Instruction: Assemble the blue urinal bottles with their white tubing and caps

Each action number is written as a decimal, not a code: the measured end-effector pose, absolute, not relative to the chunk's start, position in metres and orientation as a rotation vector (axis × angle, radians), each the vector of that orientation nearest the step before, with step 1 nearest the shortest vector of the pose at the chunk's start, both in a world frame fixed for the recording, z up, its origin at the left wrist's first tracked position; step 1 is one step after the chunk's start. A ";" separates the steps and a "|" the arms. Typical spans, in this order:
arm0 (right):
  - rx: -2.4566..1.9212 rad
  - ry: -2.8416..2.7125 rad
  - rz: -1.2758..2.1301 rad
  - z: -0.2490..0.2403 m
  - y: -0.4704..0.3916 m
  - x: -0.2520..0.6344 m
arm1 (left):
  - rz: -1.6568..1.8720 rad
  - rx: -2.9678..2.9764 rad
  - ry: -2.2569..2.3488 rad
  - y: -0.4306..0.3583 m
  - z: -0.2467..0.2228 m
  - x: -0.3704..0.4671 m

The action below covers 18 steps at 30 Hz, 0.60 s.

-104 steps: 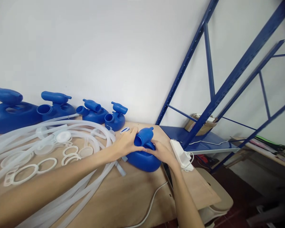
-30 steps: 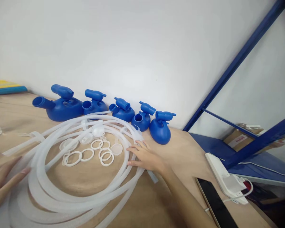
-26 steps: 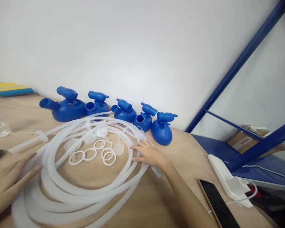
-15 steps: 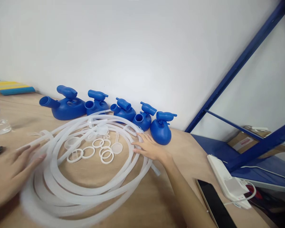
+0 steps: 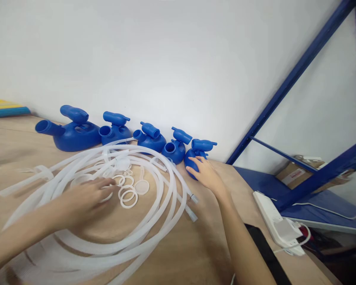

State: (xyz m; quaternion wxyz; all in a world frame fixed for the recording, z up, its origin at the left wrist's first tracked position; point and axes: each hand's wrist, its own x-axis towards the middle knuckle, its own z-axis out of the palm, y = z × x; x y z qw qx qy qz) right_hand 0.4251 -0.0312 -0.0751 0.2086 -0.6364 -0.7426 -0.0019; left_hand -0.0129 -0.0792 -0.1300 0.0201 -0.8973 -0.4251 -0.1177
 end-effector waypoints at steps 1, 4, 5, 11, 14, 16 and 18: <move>-1.825 -1.946 -0.037 -0.078 -0.028 0.427 | -0.336 -2.834 -1.218 -0.076 -0.132 0.004; -1.929 -1.712 -0.097 -0.089 -0.017 0.437 | -0.311 -2.934 -0.991 -0.065 -0.141 0.030; -1.943 -1.697 -0.102 -0.094 -0.014 0.442 | -0.328 -2.945 -0.956 -0.062 -0.144 0.032; -1.970 -1.799 -0.024 -0.130 -0.001 0.464 | -0.407 -2.946 -1.056 -0.051 -0.152 0.020; -1.996 -1.809 -0.070 -0.141 0.000 0.466 | -0.435 -2.947 -1.186 -0.051 -0.149 0.020; -2.017 -1.803 -0.123 -0.142 -0.001 0.464 | -0.472 -2.932 -1.255 -0.054 -0.146 0.023; -2.046 -1.788 -0.166 -0.140 -0.003 0.460 | -0.499 -2.912 -1.298 -0.056 -0.144 0.025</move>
